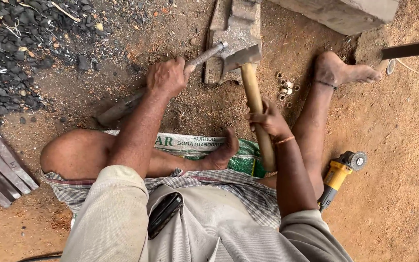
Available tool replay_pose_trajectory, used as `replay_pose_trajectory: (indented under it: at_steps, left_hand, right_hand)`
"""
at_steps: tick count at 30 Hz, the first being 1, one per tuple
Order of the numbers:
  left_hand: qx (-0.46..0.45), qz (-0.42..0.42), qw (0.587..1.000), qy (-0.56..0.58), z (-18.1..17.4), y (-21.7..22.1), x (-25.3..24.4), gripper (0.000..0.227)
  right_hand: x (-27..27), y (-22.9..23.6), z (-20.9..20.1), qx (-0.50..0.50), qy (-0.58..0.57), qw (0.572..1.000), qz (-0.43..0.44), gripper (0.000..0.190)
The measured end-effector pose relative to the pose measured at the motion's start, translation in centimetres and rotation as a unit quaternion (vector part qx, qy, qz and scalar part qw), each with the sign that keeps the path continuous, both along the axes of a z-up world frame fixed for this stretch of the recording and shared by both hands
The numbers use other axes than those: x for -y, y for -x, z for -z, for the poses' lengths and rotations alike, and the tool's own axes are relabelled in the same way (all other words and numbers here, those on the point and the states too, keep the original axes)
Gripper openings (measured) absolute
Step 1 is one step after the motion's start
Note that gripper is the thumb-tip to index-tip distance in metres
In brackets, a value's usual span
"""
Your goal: Manually shaping and finishing metal components using a hammer, chisel, and angle grinder.
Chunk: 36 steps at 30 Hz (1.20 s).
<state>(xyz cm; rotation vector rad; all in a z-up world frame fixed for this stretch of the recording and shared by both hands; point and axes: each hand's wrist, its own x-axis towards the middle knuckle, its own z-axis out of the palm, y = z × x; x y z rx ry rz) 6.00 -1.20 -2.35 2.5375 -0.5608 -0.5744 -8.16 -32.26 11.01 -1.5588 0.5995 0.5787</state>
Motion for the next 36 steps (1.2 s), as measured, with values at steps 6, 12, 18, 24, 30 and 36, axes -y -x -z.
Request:
replay_pose_trajectory:
  at_steps: [6,12,18,24,30,36]
  left_hand:
    - [0.034,-0.026,0.995,-0.086,-0.6,1.6,1.3,0.060]
    - [-0.001,-0.016,0.994,-0.112,-2.2,1.3,1.2,0.057]
    - [0.082,-0.020,0.990,-0.113,0.4,2.0,1.2,0.057]
    - [0.092,-0.007,0.990,-0.110,0.9,2.9,2.1,0.053]
    - [0.115,-0.027,0.987,-0.104,0.4,4.9,2.4,0.065]
    - [0.177,-0.040,0.982,-0.059,0.6,6.4,2.7,0.071]
  right_hand:
    - [1.5,-2.4,-1.9,0.109,0.010,0.989,0.100,0.038]
    - [-0.8,-3.3,0.1,0.054,-0.041,0.989,0.128,0.039]
    - [-0.5,-2.6,-3.5,0.048,-0.047,0.995,0.075,0.043]
    - [-1.8,-3.3,-1.3,0.137,-0.033,0.975,0.172,0.042]
    - [-3.3,-0.4,-1.8,0.033,-0.018,0.999,0.039,0.043]
    - [-2.9,-2.0,-5.3,0.140,0.025,0.982,0.123,0.044]
